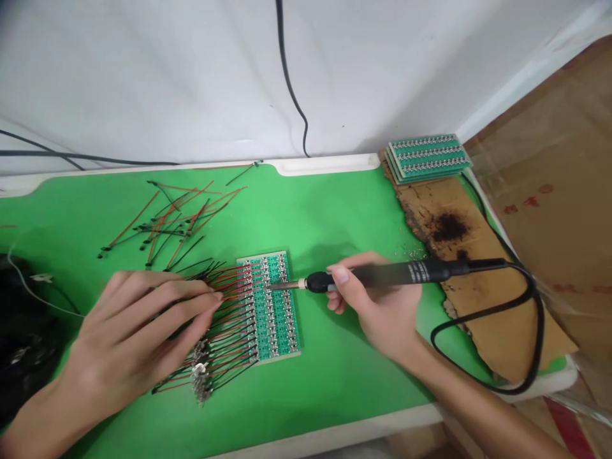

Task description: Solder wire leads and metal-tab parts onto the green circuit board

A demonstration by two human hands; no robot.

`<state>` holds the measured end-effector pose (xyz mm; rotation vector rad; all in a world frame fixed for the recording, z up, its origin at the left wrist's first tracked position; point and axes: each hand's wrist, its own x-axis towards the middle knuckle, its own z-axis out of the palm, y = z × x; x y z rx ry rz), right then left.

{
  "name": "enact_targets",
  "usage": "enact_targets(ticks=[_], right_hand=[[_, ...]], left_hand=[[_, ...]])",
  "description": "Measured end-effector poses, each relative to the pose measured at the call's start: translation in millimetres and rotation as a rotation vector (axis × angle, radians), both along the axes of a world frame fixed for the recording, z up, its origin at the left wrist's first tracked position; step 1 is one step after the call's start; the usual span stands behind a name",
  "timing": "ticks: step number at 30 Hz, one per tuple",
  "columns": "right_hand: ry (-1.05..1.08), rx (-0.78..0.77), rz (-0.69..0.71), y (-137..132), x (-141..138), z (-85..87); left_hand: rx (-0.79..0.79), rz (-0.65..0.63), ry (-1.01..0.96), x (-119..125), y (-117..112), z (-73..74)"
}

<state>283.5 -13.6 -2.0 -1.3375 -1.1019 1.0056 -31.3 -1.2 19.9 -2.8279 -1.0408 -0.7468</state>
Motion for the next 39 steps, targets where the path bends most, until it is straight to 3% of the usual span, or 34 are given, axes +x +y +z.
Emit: enact_targets(ticks=[9,23,39], right_hand=[[0.032,0.002,0.008,-0.1,-2.1,3.6],[0.091,0.084,0.062,5.7,-2.6,2.5],[0.107,0.069,0.062,4.4,-2.8,4.5]], left_hand=[[0.034,-0.024,0.063,-0.5,1.7,-3.0],[0.047,-0.052,-0.002,-0.2,1.5,-7.3],[0.019,-0.075,-0.013,-2.2,0.4,-10.2]])
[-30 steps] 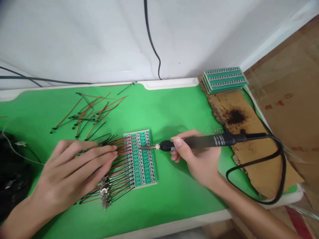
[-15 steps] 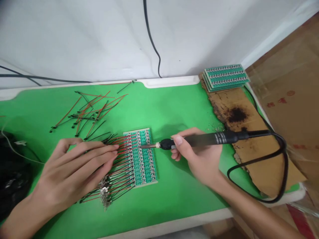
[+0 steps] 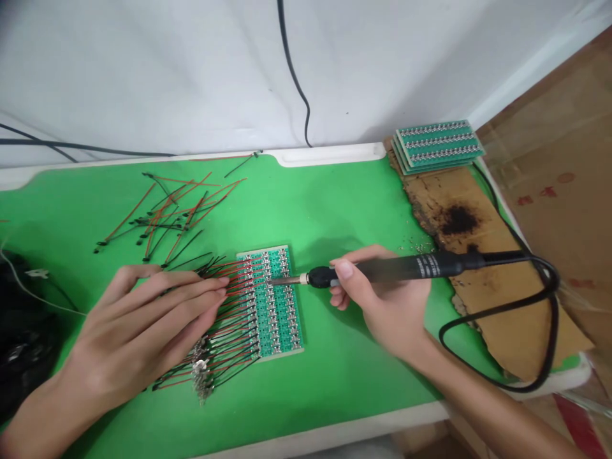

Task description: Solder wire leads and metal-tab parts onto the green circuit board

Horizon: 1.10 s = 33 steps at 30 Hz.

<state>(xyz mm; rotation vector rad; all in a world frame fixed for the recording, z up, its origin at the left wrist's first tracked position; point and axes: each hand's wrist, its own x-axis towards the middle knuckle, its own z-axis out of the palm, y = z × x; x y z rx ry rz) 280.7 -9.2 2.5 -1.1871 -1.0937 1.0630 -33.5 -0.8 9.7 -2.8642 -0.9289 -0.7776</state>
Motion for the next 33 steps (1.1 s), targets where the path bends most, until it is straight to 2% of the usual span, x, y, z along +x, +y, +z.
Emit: enact_targets(ticks=[10,33], right_hand=[[-0.021,0.003,-0.01,1.0,-0.1,1.2],[-0.042,-0.024,-0.034,0.6,-1.7,3.8]], left_hand=[[-0.04,0.002,-0.019,0.4,1.8,2.7],[-0.051,0.0,-0.032,-0.6,1.8,-1.6]])
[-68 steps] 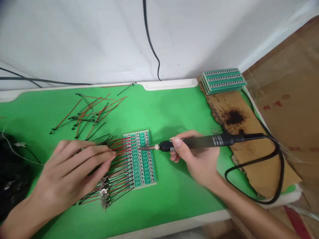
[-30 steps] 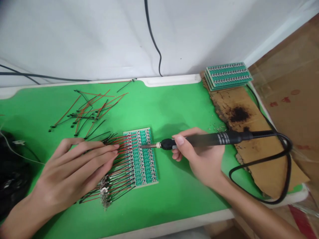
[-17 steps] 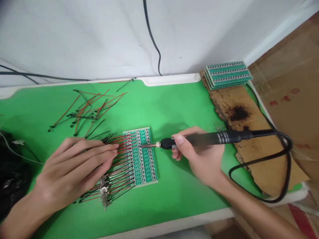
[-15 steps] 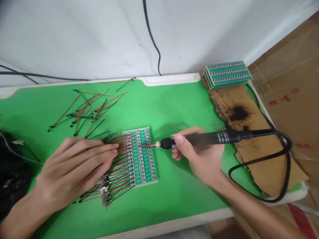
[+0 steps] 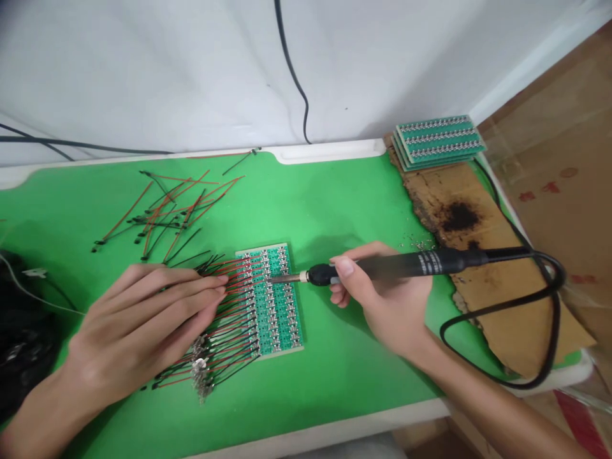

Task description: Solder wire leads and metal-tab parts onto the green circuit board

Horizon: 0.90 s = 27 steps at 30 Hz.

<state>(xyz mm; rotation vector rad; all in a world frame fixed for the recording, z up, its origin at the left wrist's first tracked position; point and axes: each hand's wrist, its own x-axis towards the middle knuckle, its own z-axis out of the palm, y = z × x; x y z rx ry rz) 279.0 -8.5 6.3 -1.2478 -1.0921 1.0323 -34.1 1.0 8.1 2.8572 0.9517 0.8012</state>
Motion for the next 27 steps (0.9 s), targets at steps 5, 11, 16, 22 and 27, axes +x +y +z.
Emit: enact_targets(ticks=[5,11,16,22,27], right_hand=[[-0.016,0.005,-0.001,0.0,-0.1,-0.1],[0.034,0.01,0.026,-1.2,1.0,-4.1],[0.011,0.016,0.018,-0.5,1.4,-3.6],[0.007,0.013,0.014,-0.9,1.9,-2.9],[0.001,0.005,0.008,-1.6,1.6,-2.7]], left_hand=[[-0.008,-0.01,-0.01,1.3,1.0,0.6],[0.011,-0.013,-0.004,1.6,1.5,2.0],[0.005,-0.012,0.003,2.0,1.3,1.3],[0.003,-0.006,0.009,3.7,1.0,3.4],[0.005,-0.011,0.018,4.6,1.1,4.6]])
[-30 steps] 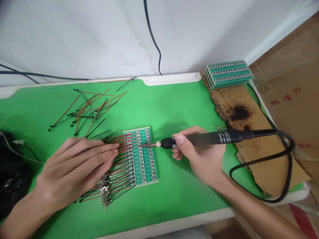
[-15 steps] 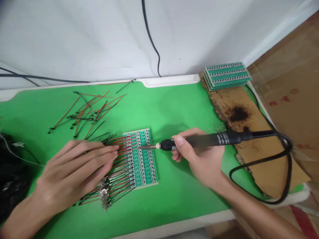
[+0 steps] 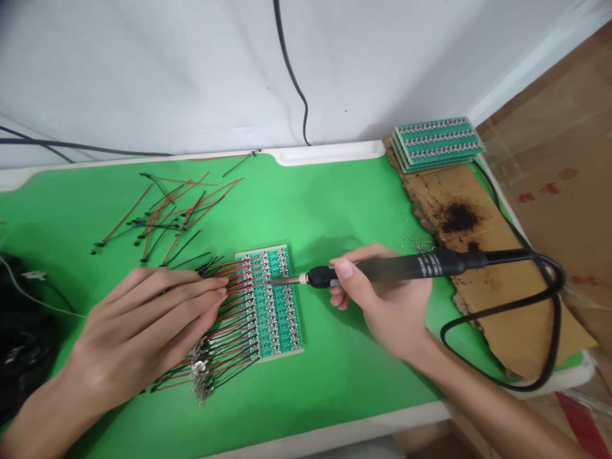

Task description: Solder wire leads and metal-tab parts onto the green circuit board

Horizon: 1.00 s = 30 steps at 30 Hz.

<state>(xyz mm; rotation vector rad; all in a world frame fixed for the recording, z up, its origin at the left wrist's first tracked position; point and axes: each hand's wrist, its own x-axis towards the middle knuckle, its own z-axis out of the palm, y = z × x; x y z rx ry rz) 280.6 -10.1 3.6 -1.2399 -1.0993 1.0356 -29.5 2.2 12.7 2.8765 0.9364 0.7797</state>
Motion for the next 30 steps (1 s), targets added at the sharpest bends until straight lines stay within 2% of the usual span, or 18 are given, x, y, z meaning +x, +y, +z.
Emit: enact_targets(ticks=[24,30], right_hand=[[0.048,0.051,0.022,-3.2,6.2,-6.2],[0.052,0.019,0.021,-5.8,5.3,-5.5]], left_hand=[[-0.017,0.013,-0.008,1.5,0.2,0.7],[-0.041,0.028,-0.005,2.6,-1.6,0.8]])
